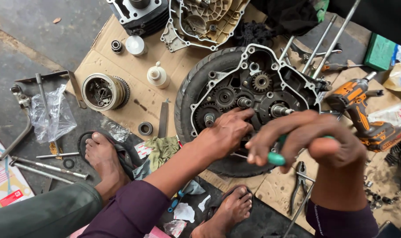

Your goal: Repairing a motorcycle engine by manipulating internal gears and components using pliers and other tools.

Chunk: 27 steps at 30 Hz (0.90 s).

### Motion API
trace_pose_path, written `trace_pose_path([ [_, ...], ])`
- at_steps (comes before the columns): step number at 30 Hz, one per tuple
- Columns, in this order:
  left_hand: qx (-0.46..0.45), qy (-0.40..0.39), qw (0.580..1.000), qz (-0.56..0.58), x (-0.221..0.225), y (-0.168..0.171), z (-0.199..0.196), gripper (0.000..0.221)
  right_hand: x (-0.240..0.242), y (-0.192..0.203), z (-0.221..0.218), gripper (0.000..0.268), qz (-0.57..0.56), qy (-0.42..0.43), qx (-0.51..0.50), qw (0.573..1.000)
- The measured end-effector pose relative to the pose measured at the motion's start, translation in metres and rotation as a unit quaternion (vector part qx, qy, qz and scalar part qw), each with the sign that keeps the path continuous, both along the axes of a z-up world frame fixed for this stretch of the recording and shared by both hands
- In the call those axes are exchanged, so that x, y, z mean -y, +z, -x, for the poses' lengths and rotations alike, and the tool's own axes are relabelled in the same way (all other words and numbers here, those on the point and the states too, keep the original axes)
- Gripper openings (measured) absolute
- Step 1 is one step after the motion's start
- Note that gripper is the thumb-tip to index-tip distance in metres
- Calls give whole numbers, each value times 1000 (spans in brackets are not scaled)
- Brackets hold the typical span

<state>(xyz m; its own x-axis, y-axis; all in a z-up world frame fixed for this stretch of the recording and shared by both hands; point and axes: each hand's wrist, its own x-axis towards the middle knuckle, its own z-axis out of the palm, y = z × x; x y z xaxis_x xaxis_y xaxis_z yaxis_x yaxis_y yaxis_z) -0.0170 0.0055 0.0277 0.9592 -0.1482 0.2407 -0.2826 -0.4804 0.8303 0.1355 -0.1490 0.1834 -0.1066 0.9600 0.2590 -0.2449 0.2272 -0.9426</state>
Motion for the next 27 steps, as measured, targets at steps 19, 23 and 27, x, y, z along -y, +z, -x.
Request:
trace_pose_path([
  [19,-53,2,999,-12,-3,31,-14,43,13,-30,-3,60,-58,-184,-85,978],
  [23,-23,8,1000,-6,-1,24,-14,37,3,-34,10,60,-50,-187,-84,978],
  [27,-89,-26,996,11,-7,40,-16,17,-4,-31,15,55,-43,-201,-39,978],
])
